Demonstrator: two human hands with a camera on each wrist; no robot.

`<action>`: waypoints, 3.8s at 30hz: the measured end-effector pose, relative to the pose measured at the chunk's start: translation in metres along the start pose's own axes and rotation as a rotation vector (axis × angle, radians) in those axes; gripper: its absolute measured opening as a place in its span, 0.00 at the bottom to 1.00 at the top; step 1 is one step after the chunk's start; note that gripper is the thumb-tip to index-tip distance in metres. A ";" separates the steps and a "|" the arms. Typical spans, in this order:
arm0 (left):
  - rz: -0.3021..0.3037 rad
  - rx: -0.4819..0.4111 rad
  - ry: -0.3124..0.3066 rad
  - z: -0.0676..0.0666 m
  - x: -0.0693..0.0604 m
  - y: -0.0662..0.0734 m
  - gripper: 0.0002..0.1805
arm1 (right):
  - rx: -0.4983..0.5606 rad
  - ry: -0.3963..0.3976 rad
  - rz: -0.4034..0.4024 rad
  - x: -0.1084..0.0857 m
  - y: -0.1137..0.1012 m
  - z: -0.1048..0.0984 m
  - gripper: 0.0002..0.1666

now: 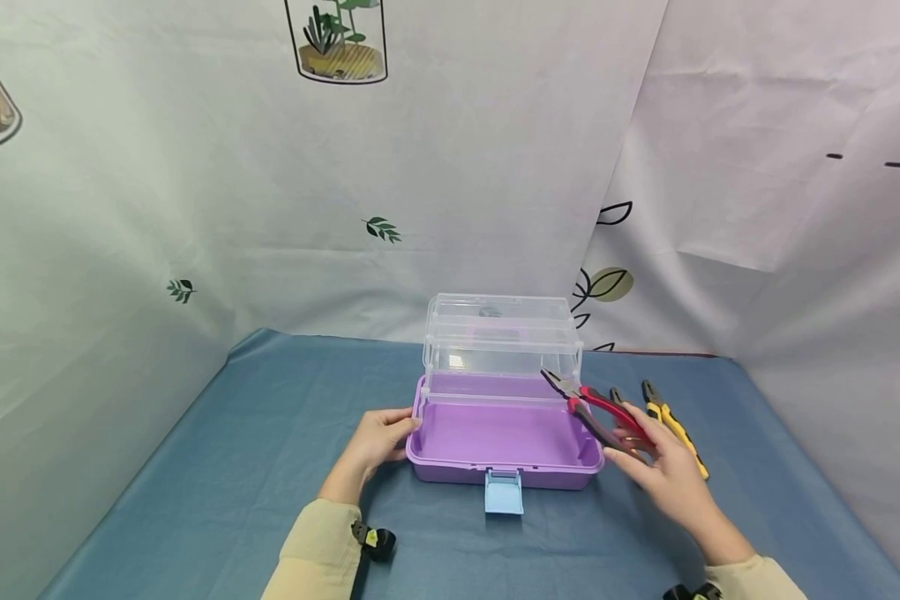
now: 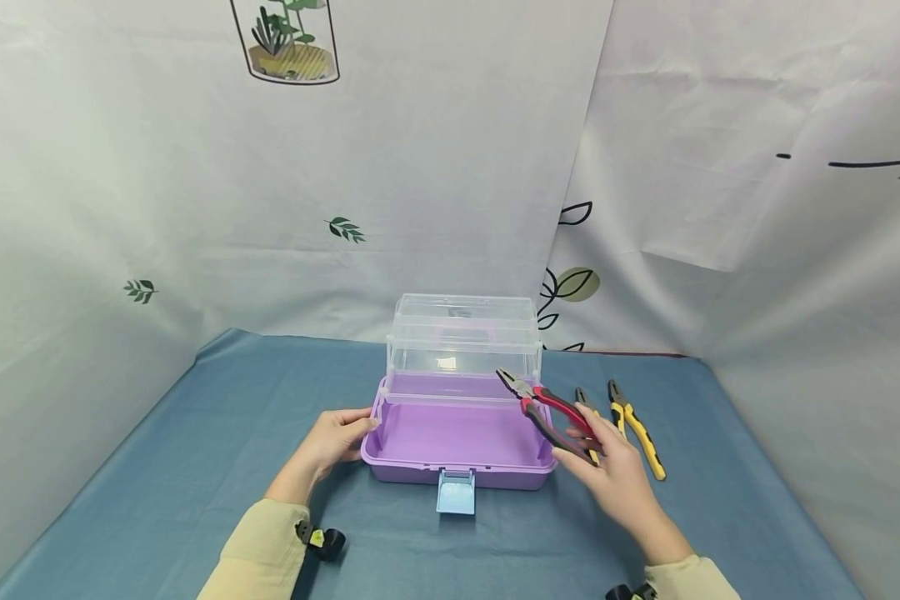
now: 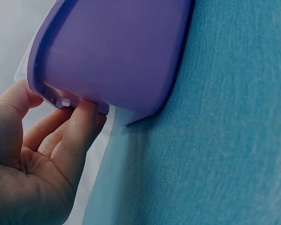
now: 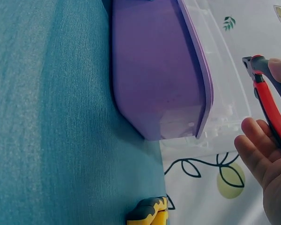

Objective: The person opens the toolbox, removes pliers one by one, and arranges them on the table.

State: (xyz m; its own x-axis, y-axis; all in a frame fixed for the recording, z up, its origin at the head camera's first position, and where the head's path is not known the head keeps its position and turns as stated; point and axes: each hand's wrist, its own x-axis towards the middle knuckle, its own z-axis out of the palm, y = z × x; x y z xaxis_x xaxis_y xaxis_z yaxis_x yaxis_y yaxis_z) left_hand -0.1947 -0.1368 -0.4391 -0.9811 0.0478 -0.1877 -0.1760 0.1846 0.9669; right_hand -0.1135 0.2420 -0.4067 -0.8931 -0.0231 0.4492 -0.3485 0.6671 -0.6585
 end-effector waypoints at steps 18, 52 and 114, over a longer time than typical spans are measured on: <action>0.003 -0.008 -0.004 0.002 -0.013 0.016 0.21 | -0.020 0.090 0.009 -0.004 0.011 -0.007 0.39; -0.008 -0.001 -0.014 0.001 -0.008 0.011 0.21 | -0.116 0.167 0.083 -0.014 0.034 -0.022 0.39; -0.017 0.028 0.005 -0.001 0.001 0.002 0.21 | -0.251 0.063 0.290 -0.016 0.071 -0.057 0.43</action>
State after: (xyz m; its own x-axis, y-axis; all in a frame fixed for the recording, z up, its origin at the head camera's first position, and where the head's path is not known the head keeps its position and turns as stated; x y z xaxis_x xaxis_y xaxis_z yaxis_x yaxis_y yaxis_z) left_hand -0.1959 -0.1373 -0.4371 -0.9783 0.0391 -0.2033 -0.1906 0.2127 0.9583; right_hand -0.1078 0.3323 -0.4259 -0.9224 0.2335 0.3077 0.0030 0.8009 -0.5988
